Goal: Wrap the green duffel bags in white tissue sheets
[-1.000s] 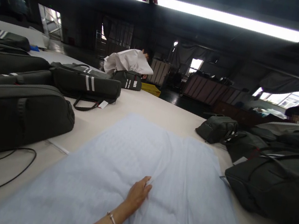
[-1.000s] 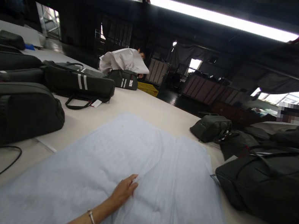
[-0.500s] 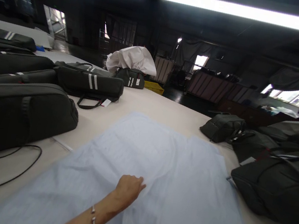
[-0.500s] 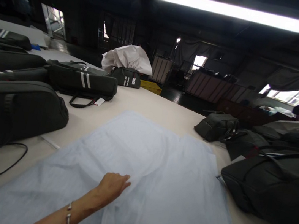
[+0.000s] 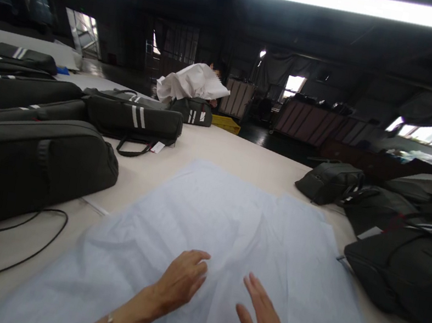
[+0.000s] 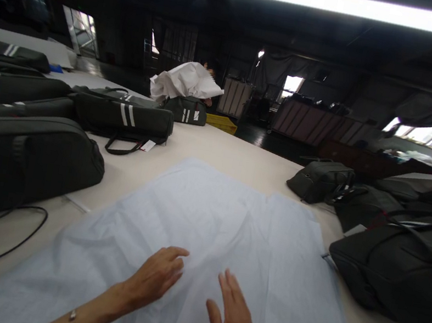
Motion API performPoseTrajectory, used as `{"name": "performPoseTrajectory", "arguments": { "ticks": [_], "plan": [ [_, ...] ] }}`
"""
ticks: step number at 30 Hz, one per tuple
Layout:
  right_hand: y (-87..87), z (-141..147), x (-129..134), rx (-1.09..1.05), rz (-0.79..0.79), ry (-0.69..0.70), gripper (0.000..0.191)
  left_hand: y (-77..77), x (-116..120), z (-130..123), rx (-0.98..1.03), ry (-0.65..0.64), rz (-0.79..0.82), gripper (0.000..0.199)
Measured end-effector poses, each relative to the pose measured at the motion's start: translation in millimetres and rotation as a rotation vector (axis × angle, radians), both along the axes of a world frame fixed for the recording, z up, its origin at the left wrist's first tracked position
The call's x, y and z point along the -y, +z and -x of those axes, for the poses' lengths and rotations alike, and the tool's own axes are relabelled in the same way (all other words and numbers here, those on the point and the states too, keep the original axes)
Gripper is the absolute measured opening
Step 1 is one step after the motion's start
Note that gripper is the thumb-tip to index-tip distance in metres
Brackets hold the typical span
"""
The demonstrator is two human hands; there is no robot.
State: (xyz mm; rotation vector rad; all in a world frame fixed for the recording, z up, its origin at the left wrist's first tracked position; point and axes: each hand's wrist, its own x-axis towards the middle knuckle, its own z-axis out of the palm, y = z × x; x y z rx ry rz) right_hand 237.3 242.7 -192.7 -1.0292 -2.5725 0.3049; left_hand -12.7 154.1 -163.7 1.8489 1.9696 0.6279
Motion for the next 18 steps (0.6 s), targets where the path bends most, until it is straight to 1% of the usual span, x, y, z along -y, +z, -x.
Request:
{"name": "performPoseTrajectory", "arguments": {
  "ticks": [1,2,4,6,8,9,11,12,13,14,16,18],
  "plan": [
    [-6.2,10,-17,0.025,-0.036,-0.012,0.056,-5.6,-8,-2,0.114,-0.017,-0.066,0.022],
    [-14.6,18,-30,0.060,-0.059,-0.031,0.061,-11.9,-17,-3,0.220,-0.009,-0.111,0.022],
    [-36.5,30,-46,0.155,-0.047,-0.065,0.066,-24.8,-35,-6,0.344,0.087,-0.119,0.024],
    [-58.6,37,-49,0.253,-0.009,-0.102,0.068,-35.7,-49,-5,0.358,0.217,-0.106,0.029],
    [-73.3,43,-48,0.328,0.008,-0.175,0.070,-43.4,-56,-1,0.362,0.335,-0.119,0.035],
    [-76.7,47,-48,0.356,0.010,-0.227,0.071,-45.8,-57,1,0.359,0.381,-0.125,0.038],
    [-76.3,57,-53,0.402,0.028,-0.335,0.074,-47.9,-52,3,0.352,0.428,-0.127,0.038],
    [-73.7,62,-57,0.419,0.042,-0.375,0.074,-47.5,-49,2,0.333,0.420,-0.119,0.035],
    [-70.2,67,-63,0.432,0.056,-0.402,0.074,-46.1,-47,0,0.280,0.383,-0.100,0.036],
    [-66.4,71,-68,0.442,0.067,-0.414,0.074,-43.7,-45,-4,0.185,0.322,-0.065,0.040],
    [-59.8,75,-79,0.461,0.075,-0.394,0.073,-36.8,-44,-14,-0.108,0.158,0.053,0.056],
    [-55.8,72,-85,0.492,0.070,-0.339,0.072,-28.5,-48,-26,-0.366,0.030,0.163,0.063]
  ]
}}
